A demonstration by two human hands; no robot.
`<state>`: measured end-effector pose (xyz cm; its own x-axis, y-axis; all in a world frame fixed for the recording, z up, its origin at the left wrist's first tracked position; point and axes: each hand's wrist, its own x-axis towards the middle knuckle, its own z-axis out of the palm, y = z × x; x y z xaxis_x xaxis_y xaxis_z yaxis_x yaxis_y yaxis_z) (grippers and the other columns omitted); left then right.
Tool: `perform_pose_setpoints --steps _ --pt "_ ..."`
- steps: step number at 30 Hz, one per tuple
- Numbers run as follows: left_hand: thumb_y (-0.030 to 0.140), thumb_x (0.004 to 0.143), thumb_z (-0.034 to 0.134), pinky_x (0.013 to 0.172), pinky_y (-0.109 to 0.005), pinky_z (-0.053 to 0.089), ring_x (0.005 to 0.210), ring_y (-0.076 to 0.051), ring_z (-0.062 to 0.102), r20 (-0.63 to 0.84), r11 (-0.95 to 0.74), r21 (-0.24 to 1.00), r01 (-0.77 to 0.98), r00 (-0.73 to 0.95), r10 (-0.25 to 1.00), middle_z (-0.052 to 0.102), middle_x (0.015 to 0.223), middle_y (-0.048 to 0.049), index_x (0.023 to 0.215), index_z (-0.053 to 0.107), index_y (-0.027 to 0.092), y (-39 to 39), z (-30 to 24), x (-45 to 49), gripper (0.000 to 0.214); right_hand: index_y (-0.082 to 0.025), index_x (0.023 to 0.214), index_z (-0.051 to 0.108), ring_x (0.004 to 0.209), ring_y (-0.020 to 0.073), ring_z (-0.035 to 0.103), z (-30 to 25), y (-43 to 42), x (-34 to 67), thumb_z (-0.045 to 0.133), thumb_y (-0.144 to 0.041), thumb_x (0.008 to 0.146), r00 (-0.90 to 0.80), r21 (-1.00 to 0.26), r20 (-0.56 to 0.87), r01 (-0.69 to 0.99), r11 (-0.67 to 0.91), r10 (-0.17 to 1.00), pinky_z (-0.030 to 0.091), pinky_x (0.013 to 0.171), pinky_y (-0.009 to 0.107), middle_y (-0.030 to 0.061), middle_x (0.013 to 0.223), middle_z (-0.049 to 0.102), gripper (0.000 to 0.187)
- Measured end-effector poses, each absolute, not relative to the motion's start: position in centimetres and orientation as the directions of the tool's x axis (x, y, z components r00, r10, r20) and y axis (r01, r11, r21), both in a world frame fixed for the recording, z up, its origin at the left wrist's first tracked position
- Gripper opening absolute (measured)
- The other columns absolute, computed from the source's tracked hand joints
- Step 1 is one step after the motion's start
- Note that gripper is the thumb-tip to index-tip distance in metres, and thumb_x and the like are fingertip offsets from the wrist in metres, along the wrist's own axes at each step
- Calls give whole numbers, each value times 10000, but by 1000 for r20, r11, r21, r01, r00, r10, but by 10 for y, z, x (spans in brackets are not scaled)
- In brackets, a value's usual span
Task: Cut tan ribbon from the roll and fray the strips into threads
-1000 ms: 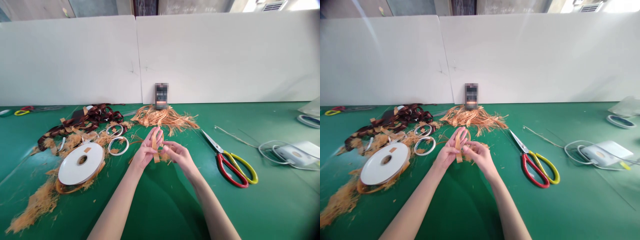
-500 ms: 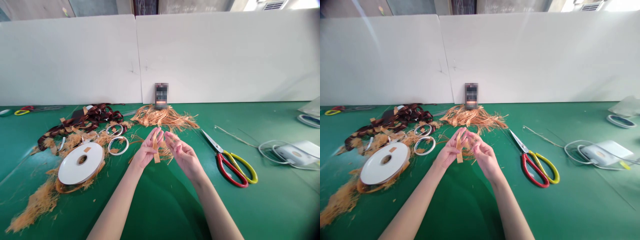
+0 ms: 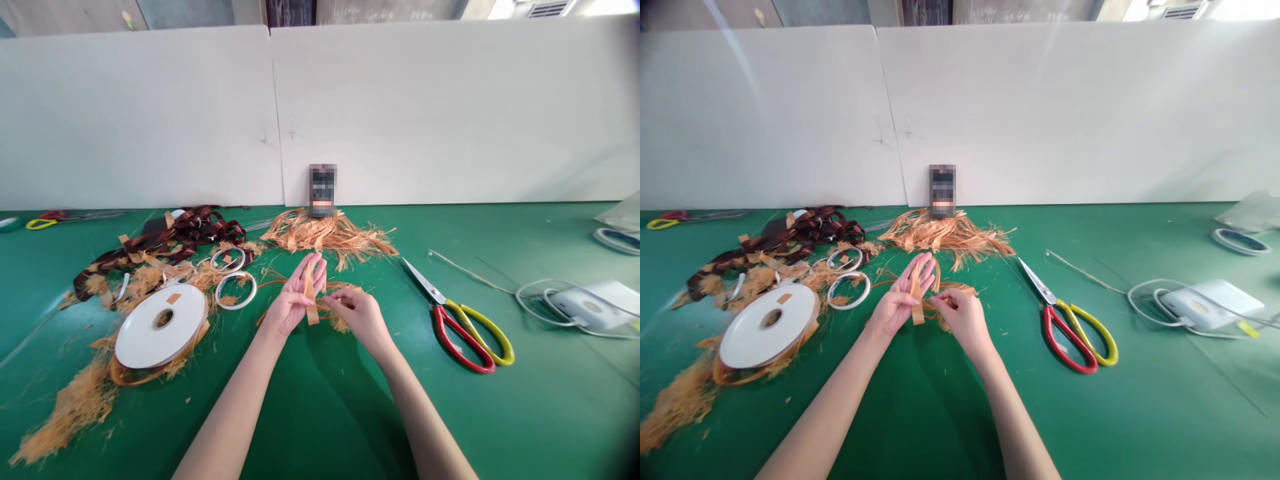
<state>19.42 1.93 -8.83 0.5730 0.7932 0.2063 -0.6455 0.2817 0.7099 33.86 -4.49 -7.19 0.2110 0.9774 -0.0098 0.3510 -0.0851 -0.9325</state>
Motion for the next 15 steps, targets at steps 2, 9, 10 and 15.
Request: perform_pose_setpoints --steps 2,9,10,15 --pt "-100 518 440 1185 -377 190 1428 -215 206 200 289 710 -643 577 792 380 1498 41 1309 503 264 19 -89 195 873 -184 631 616 470 100 322 -71 -45 339 580 -540 798 292 -944 34 325 -65 956 248 462 262 -39 488 395 395" --pt "-104 520 445 1186 -399 188 1421 -241 223 184 325 713 -622 612 769 370 1504 19 1334 480 249 18 -91 196 888 -218 556 419 874 182 603 -53 -45 342 544 -565 833 275 -870 5 -473 140 962 476 789 324 66 1000 668 461" --pt "-106 523 447 1187 -396 190 1421 -241 223 184 325 712 -623 612 769 368 1505 19 1335 479 250 18 -91 196 887 -219 553 395 795 162 609 -51 -45 344 551 -568 827 224 -831 -20 -546 108 974 490 727 310 67 1062 669 471" --pt "-117 532 458 1185 -388 199 1421 -230 228 203 315 706 -634 607 768 370 1503 36 1329 483 273 19 -93 196 888 -215 784 556 354 19 166 -47 -47 346 538 -646 791 86 -812 -127 -581 -54 988 172 361 242 33 942 685 432"
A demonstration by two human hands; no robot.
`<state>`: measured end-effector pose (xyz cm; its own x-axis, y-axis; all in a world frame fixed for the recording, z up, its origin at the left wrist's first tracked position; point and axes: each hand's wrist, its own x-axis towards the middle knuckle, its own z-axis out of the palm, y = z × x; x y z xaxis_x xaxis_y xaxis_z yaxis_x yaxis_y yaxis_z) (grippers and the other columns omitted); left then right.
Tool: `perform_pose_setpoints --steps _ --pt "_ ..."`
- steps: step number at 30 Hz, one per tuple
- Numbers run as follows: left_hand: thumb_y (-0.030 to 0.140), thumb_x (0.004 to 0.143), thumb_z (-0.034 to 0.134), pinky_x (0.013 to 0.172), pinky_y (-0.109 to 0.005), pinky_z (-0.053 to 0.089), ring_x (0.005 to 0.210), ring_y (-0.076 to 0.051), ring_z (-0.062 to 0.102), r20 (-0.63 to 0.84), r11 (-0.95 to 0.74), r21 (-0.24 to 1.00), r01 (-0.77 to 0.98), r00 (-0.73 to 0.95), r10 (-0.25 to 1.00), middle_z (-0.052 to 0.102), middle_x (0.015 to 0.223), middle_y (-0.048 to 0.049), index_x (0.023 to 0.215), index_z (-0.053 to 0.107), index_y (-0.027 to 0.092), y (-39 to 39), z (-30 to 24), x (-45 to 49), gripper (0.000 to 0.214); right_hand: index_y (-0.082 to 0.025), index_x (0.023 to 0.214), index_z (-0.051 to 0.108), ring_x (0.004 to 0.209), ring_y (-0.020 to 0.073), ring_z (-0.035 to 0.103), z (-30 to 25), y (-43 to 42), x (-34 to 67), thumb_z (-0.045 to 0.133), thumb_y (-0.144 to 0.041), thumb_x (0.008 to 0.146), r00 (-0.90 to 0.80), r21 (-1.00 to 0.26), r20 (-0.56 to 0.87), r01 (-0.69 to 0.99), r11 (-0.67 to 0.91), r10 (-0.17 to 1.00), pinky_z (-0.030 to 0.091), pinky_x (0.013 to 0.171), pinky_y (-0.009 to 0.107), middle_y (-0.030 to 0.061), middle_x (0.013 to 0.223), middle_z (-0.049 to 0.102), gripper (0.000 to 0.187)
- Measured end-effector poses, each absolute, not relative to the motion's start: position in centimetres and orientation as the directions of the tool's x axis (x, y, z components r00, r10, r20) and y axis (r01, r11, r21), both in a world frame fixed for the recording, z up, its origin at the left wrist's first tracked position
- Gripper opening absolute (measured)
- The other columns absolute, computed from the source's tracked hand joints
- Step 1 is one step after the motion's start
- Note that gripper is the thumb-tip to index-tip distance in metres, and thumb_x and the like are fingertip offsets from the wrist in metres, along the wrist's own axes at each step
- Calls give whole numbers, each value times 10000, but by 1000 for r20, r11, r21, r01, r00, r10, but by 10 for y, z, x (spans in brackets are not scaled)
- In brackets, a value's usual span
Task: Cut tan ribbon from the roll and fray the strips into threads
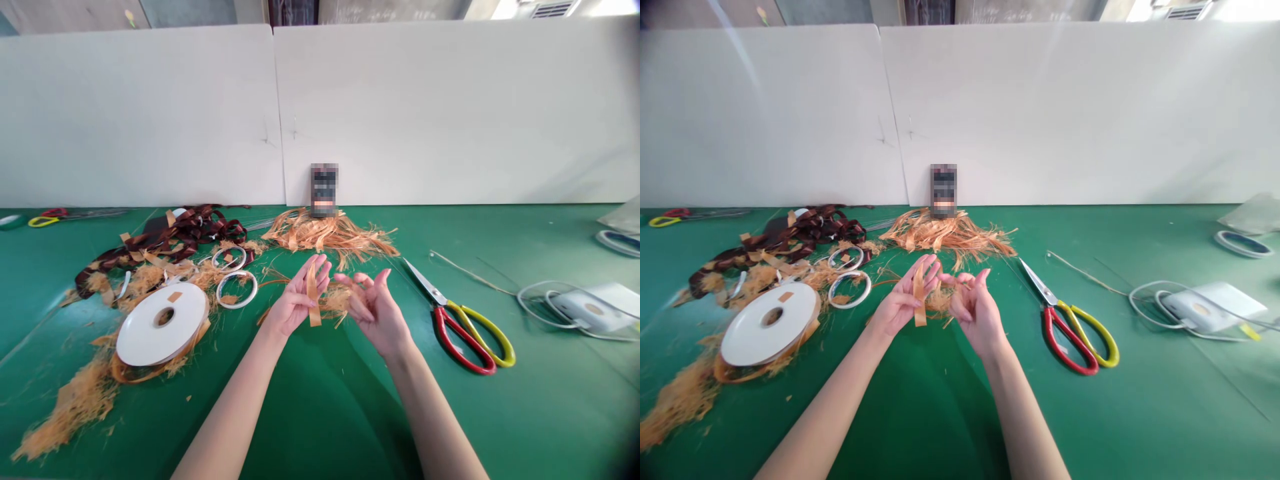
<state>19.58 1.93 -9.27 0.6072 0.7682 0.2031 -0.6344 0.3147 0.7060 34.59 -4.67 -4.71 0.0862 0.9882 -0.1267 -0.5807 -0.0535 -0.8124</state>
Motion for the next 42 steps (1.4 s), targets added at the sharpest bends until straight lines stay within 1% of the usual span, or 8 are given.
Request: perform_pose_setpoints --steps 7,13,20,25,31,36,39,42 --pt "-98 548 467 1189 -386 158 1430 -213 197 226 286 713 -641 596 771 370 1503 52 1315 499 301 19 -91 195 865 -125 717 662 430 48 144 -52 -54 341 638 -555 770 -219 -945 -256 -147 -291 942 62 423 243 -95 475 229 434" --pt "-115 535 481 1179 -394 182 1423 -231 221 210 312 710 -631 613 762 357 1512 28 1319 497 288 18 -91 196 881 -181 684 591 440 59 160 -50 -53 345 630 -572 755 47 -960 -47 -280 -32 998 116 441 245 -87 486 263 399" --pt "-110 553 461 1181 -372 179 1431 -221 191 227 288 699 -654 586 778 326 1528 13 1341 471 256 18 -90 194 869 -145 783 724 426 71 263 -64 -47 340 779 -487 582 81 -912 -125 383 -147 989 172 432 242 -73 434 371 401" --pt "-121 545 470 1178 -359 205 1425 -209 216 215 296 695 -656 582 784 324 1529 15 1323 483 255 19 -90 195 864 -180 675 721 488 111 417 -66 -47 344 712 -468 694 76 -979 38 203 22 996 325 471 260 -14 523 503 289" --pt "-103 541 498 1177 -378 210 1417 -229 239 161 324 733 -598 615 772 305 1537 13 1335 461 262 17 -89 197 875 -235 661 663 1217 236 479 -52 -53 344 714 -378 758 107 -926 252 -263 272 962 399 980 371 24 1301 556 180" --pt "-74 546 493 1178 -386 212 1420 -223 230 178 271 763 -587 593 785 302 1537 38 1341 444 291 18 -90 195 876 -202 694 597 463 26 443 -47 -55 341 682 -390 787 79 -890 3 -455 39 997 432 521 223 32 1138 651 226" --pt "-77 559 492 1179 -383 214 1425 -217 214 218 226 766 -602 574 790 301 1536 45 1348 437 298 18 -91 195 876 -193 767 599 370 15 180 -51 -51 339 640 -457 802 151 -916 -89 -402 -21 985 232 371 206 -13 733 643 270" --pt "-91 570 492 1180 -375 205 1425 -204 217 248 209 731 -650 537 806 312 1532 43 1342 452 294 18 -91 197 864 -174 824 619 405 38 347 -58 -48 334 720 -496 704 152 -970 -184 -187 -155 971 288 404 204 -21 640 612 358"
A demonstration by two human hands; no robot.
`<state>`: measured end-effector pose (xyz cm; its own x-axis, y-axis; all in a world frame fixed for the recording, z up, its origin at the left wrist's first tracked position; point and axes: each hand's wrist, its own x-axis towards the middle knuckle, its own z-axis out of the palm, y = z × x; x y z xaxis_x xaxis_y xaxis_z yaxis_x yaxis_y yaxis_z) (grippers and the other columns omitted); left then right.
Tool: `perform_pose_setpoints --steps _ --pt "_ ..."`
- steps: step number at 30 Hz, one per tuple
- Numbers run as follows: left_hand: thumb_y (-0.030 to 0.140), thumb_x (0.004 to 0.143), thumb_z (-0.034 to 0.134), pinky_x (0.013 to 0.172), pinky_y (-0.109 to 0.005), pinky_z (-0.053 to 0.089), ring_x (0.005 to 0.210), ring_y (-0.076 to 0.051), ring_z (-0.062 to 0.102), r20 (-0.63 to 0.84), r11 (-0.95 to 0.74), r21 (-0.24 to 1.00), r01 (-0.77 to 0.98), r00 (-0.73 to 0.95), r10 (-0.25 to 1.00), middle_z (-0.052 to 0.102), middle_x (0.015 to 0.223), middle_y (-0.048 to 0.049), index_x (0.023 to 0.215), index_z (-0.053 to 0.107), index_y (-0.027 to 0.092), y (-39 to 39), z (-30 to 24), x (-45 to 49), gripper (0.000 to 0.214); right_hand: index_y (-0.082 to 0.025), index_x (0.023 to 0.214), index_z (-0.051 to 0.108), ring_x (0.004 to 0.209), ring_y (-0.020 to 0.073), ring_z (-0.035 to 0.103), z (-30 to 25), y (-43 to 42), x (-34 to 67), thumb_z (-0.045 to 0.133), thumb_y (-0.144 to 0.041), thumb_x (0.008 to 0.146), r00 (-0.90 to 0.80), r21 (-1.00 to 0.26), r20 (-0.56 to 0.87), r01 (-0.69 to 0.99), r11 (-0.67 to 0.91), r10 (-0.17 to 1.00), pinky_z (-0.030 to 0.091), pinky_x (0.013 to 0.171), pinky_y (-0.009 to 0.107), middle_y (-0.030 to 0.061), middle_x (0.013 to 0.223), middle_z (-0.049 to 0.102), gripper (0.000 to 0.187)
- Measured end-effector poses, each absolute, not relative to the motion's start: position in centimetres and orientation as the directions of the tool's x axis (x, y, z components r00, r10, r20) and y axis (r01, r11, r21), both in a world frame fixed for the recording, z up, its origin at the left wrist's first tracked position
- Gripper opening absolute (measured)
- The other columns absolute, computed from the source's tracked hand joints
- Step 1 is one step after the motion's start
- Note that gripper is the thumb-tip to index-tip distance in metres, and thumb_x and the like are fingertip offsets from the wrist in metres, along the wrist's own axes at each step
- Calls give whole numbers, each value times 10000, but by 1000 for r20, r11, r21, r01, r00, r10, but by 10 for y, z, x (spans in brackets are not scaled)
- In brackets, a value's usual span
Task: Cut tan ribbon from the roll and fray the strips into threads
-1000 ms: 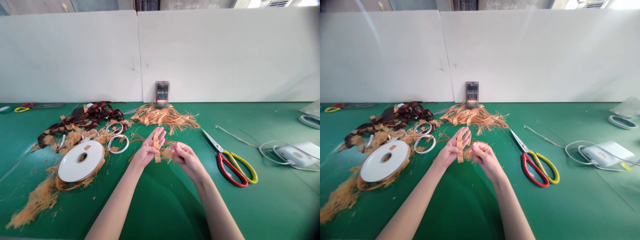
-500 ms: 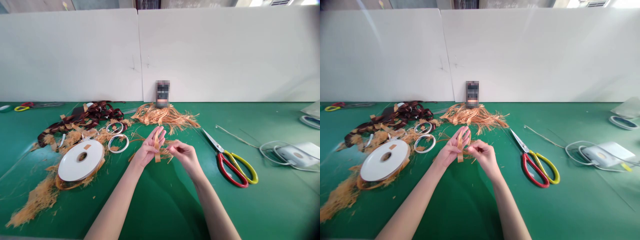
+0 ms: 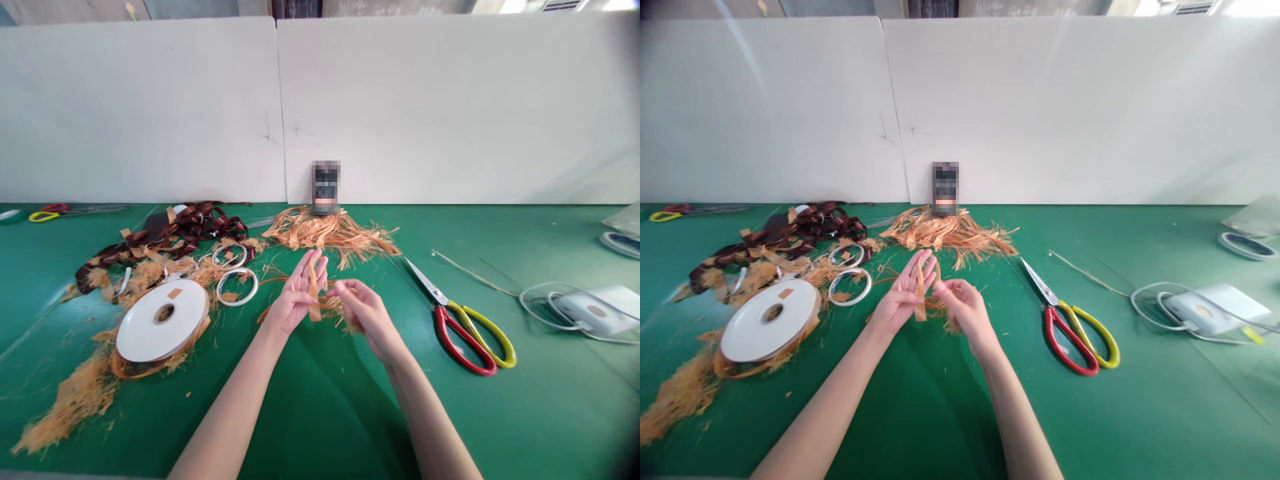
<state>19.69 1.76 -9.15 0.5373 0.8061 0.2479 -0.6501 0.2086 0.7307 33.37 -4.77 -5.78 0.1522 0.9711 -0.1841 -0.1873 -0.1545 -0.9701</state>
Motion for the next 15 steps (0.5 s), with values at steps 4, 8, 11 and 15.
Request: perform_pose_setpoints --steps 4,8,11,15 --pt "-80 606 475 1169 -353 223 1398 -186 291 207 282 656 -700 526 825 371 1504 13 1306 504 244 15 -87 199 772 -147 744 655 543 97 536 -68 -45 327 790 -478 591 -65 -966 -256 1 -257 964 376 500 220 23 666 669 389" --pt "-44 700 433 1072 -270 370 1221 -139 513 111 367 528 -766 490 865 470 1436 -16 1239 570 185 15 -74 190 601 -137 677 650 371 27 291 -66 -49 334 678 -528 708 -96 -960 -278 8 -279 956 164 382 215 -29 519 562 393" --pt "-27 756 413 868 -212 498 917 -90 624 -24 379 430 -819 410 912 613 1260 -27 1138 630 177 20 -64 172 485 -133 803 688 367 18 253 -58 -55 348 677 -532 707 -91 -948 -316 0 -317 945 109 381 218 -43 535 535 410" --pt "16 769 459 641 -174 502 707 -72 581 -132 386 420 -821 365 922 683 1013 -41 1056 656 176 23 -52 131 384 -134 722 643 376 20 270 -53 -64 373 720 -519 657 -85 -918 -386 128 -374 919 125 395 217 -32 505 553 398"
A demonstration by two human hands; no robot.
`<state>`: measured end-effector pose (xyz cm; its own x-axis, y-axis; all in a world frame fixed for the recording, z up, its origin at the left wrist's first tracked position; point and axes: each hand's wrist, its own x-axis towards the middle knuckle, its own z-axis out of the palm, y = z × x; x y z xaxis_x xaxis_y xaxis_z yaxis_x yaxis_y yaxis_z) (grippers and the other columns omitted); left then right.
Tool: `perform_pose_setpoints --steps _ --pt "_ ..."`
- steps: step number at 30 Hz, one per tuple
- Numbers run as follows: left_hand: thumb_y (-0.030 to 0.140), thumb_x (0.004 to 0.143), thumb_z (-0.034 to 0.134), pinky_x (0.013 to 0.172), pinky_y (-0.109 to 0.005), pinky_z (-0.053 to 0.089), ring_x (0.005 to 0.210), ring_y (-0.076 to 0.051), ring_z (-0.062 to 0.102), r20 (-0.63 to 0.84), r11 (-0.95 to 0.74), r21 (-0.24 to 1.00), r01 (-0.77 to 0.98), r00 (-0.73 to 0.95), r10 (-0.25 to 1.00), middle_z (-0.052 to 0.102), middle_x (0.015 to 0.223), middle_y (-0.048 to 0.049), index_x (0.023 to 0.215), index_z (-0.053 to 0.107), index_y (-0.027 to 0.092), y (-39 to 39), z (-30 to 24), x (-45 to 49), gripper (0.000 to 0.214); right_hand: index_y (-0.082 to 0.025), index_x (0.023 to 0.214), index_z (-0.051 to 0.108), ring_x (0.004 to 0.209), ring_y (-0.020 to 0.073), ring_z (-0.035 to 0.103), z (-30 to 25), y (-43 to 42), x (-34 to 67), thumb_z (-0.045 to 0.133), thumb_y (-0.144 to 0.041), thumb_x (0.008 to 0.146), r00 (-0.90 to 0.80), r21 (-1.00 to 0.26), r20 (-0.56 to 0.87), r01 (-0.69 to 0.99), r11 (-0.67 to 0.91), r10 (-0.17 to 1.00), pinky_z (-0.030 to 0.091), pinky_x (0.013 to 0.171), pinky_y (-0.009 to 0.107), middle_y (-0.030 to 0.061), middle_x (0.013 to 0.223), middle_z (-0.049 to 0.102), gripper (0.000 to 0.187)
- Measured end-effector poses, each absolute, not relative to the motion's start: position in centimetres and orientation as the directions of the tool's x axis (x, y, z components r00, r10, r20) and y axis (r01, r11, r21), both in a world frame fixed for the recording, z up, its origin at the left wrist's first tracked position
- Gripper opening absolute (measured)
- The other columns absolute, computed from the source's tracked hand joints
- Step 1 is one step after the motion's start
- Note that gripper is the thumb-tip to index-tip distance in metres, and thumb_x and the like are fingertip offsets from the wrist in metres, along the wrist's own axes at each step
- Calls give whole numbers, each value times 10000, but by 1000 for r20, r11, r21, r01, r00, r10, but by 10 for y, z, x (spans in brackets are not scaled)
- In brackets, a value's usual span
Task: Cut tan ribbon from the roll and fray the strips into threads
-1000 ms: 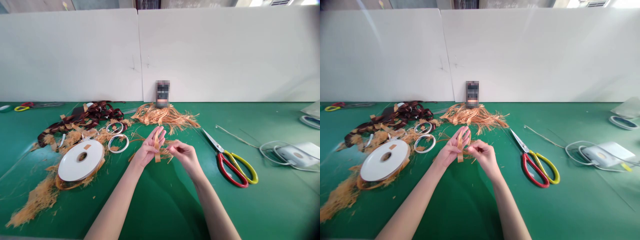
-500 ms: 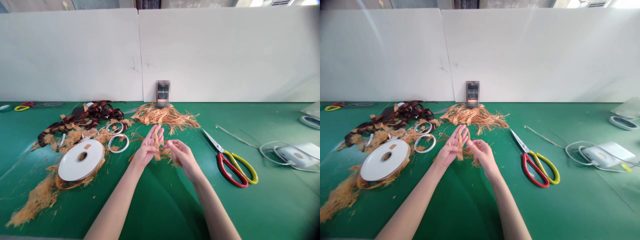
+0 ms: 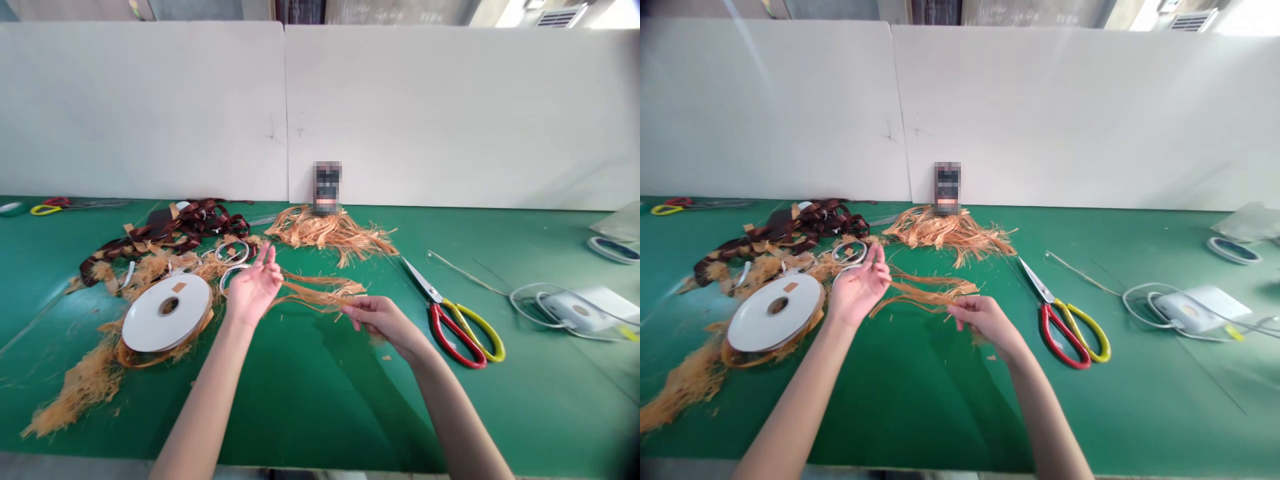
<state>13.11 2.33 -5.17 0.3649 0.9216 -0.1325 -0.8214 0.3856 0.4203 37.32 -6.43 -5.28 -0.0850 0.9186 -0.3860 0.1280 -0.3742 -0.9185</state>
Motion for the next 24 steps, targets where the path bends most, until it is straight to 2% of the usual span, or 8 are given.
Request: perform_pose_setpoints --steps 4,8,10,13,15,17,20,24 --pt "29 695 558 572 -156 457 694 -71 555 -176 279 749 -600 226 958 660 1064 -49 1049 674 165 20 -41 84 397 -147 710 596 375 36 298 -59 -69 399 748 -522 603 -20 -851 -472 272 -449 881 153 403 214 0 498 615 419" --pt "107 690 611 663 -197 471 848 -134 595 -11 11 1000 -2 -68 998 660 1105 -31 1007 688 198 8 -33 60 339 -134 713 634 394 50 323 -65 -70 414 728 -549 610 29 -821 -445 387 -420 895 185 417 217 22 511 640 438" --pt "173 769 558 797 -284 488 938 -181 601 159 -131 930 343 -55 986 658 1123 -30 1035 676 219 -8 -34 68 294 -136 704 648 397 56 327 -66 -71 414 715 -565 617 46 -819 -413 417 -393 909 188 421 221 26 515 645 442" --pt "241 898 428 984 -436 427 1120 -239 565 305 -422 677 604 292 907 655 1183 -53 1134 642 247 -42 -50 98 318 -145 681 653 390 61 347 -64 -71 411 694 -581 632 55 -825 -386 427 -371 921 203 417 222 19 505 637 441" --pt "293 934 408 1046 -446 388 1232 -237 508 247 -609 529 590 579 777 576 1336 -43 1273 556 274 -62 -69 119 371 -148 671 657 401 72 390 -64 -73 410 689 -571 645 41 -829 -370 436 -349 928 241 420 218 9 486 622 425" --pt "356 951 385 1089 -451 348 1339 -235 401 174 -700 427 573 708 685 426 1467 -39 1404 400 270 -73 -87 128 461 -153 675 667 423 90 447 -64 -74 412 708 -539 642 35 -823 -355 463 -330 934 299 435 220 0 471 610 390" --pt "439 940 390 1129 -473 279 1388 -248 313 132 -740 307 598 744 656 332 1514 -58 1466 269 237 -71 -103 119 577 -164 697 686 444 116 499 -67 -75 423 728 -484 638 30 -789 -347 530 -310 937 362 448 235 -5 470 603 328" --pt "472 929 397 1133 -475 270 1393 -253 299 105 -762 190 619 759 643 314 1522 -58 1470 258 242 -54 -100 91 604 -167 655 662 444 116 489 -74 -75 436 695 -480 669 52 -760 -318 583 -288 947 364 452 239 -10 468 581 314"
